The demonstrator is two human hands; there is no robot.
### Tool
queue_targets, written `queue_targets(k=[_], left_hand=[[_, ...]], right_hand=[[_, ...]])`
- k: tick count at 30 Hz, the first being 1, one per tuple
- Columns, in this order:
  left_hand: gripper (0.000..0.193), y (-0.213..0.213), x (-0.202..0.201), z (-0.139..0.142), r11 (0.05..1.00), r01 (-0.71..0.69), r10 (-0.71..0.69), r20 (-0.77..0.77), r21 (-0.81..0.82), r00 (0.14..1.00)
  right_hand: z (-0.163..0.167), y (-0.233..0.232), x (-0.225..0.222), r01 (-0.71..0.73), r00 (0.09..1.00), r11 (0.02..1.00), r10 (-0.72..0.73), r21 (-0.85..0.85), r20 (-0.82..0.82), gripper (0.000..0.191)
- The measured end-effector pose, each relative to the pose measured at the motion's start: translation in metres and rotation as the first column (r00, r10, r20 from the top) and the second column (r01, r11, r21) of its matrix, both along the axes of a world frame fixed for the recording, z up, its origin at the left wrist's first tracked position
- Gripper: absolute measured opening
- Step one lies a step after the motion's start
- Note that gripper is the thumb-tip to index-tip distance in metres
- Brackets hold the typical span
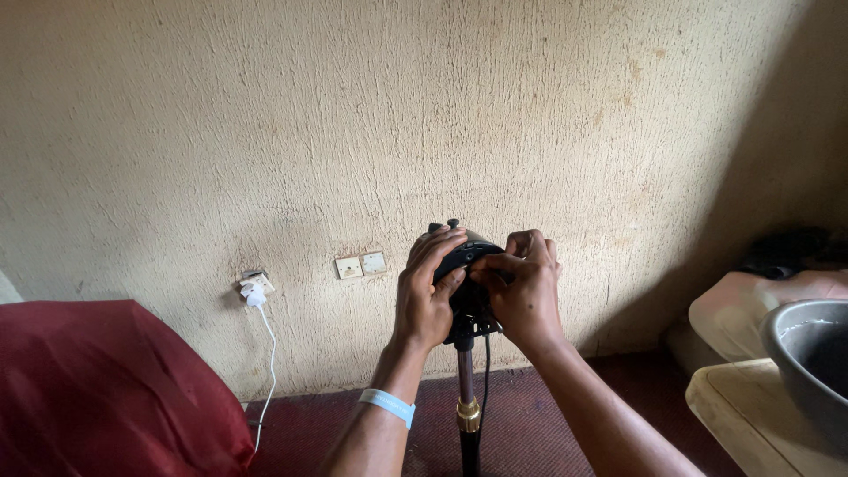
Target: The person services a standing fan by unscrewing the rear motor housing with a screwdriver and removing small screws and parts, placing them in a bowl and on a table. They manipulate the fan head, adjust the wiring, and rework the housing components by hand throughout the clip.
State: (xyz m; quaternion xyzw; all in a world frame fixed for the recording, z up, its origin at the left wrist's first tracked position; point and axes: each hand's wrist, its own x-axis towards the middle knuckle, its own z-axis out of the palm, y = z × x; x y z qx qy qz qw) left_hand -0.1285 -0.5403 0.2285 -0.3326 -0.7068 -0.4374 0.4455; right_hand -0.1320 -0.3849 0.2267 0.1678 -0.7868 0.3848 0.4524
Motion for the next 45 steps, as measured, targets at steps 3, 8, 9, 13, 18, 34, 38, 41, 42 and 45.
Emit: queue_targets(k=[3, 8, 9, 13, 18, 34, 38, 41, 42, 45], left_hand=[[0.037, 0.0, 0.001, 0.001, 1.0, 0.002, -0.002, 0.01, 0.015, 1.0], [0.045, 0.001, 0.003, 0.0, 1.0, -0.015, 0.015, -0.014, 0.017, 1.0], [0.047, 0.001, 0.003, 0.001, 1.0, -0.021, 0.021, -0.021, 0.015, 1.0], [0.053, 0.001, 0.002, 0.0, 0.999, -0.031, 0.032, -0.027, 0.021, 0.999], [0.048, 0.0, 0.002, -0.003, 0.998, -0.033, 0.034, -0.024, 0.044, 0.999], [0.04, 0.002, -0.002, -0.007, 0.995, 0.04, -0.043, 0.032, 0.092, 0.999], [0.042, 0.004, -0.001, -0.008, 0.992, 0.038, -0.049, 0.088, 0.122, 0.995], [0.042, 0.003, -0.002, -0.007, 0.993, 0.056, -0.06, 0.042, 0.1, 0.997], [0.041, 0.004, -0.002, -0.008, 0.995, 0.038, -0.041, 0.036, 0.091, 0.999], [0.04, 0.003, -0.002, -0.008, 0.997, 0.001, -0.003, 0.015, 0.076, 1.0]], right_hand=[[0.003, 0.0, 0.0, 0.01, 0.998, 0.999, -0.012, 0.04, 0.055, 0.011], [0.01, -0.001, 0.0, 0.025, 0.998, 0.998, -0.029, 0.057, 0.06, 0.009], [0.012, -0.002, -0.001, 0.037, 0.999, 0.997, -0.04, 0.072, 0.036, 0.009], [0.017, -0.004, -0.004, 0.096, 0.991, 0.985, -0.108, 0.142, 0.079, 0.007], [0.015, 0.0, -0.003, 0.044, 0.999, 0.987, -0.044, 0.155, -0.001, 0.011], [0.002, 0.007, -0.009, -0.04, 0.995, 0.987, 0.054, 0.155, -0.083, 0.012], [0.004, 0.005, -0.008, 0.008, 0.998, 0.986, 0.002, 0.168, -0.057, 0.011], [0.008, 0.003, -0.006, 0.054, 0.999, 0.986, -0.052, 0.157, -0.014, 0.012], [0.008, 0.002, -0.005, 0.065, 0.998, 0.987, -0.066, 0.147, 0.004, 0.012], [0.01, 0.001, -0.003, 0.102, 0.993, 0.984, -0.109, 0.145, 0.038, 0.012]])
